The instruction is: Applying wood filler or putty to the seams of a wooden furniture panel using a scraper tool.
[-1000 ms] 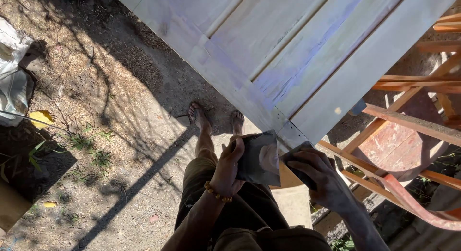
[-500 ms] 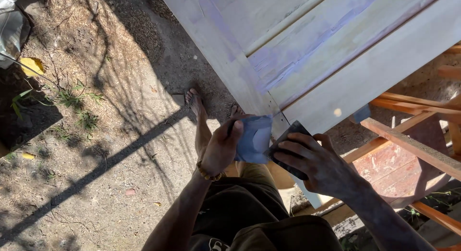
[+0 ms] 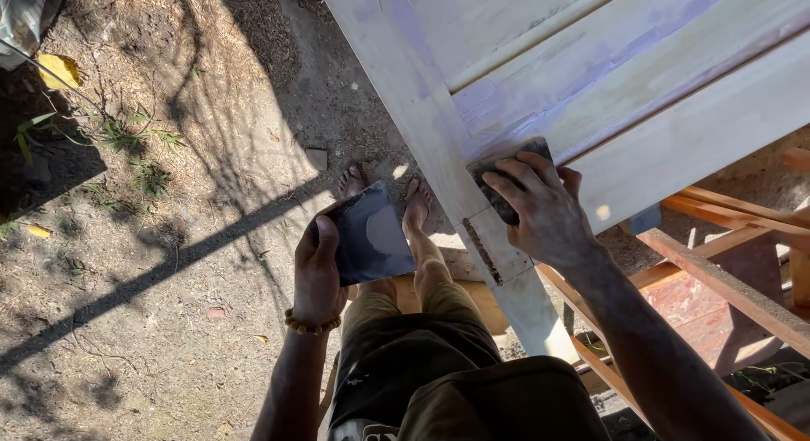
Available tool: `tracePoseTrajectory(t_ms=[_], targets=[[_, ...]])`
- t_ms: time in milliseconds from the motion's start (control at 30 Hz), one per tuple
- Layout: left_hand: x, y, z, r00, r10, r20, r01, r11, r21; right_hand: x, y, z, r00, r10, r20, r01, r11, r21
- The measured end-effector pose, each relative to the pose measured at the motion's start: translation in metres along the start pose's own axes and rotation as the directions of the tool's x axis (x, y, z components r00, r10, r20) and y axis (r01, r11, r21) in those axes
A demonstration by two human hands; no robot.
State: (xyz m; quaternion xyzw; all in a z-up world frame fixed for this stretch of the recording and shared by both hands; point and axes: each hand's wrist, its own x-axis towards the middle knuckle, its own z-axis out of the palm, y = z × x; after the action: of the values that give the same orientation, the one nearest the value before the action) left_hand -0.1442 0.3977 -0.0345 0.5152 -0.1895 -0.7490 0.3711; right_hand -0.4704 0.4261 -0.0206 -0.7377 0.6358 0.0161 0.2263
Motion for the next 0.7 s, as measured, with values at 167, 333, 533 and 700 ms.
tracePoseTrajectory(t_ms=[167, 333, 533, 700], targets=[[-0.001, -0.018, -0.007, 0.997, -0.073, -0.030, 0.073, 0.997, -0.003, 0.005, -0.003, 0.007, 0.999, 0.017, 0.036, -0.018, 1.000, 0.004], [-0.006, -0.020, -0.001, 0.998, -0.064, 0.014, 0.065, 0.998, -0.024, -0.017, -0.004, 0.013, 0.995, 0.038, 0.090, -0.037, 0.999, -0.016], [-0.012, -0.014, 0.001, 0.997, -0.077, -0.014, 0.077, 0.997, 0.009, -0.022, 0.003, -0.007, 0.967, 0.066, 0.246, -0.073, 0.997, 0.018], [-0.019, -0.030, -0.015, 0.992, -0.103, -0.075, 0.107, 0.993, 0.044, -0.018, -0.006, 0.014, 0.995, 0.000, 0.102, -0.002, 1.000, 0.026]])
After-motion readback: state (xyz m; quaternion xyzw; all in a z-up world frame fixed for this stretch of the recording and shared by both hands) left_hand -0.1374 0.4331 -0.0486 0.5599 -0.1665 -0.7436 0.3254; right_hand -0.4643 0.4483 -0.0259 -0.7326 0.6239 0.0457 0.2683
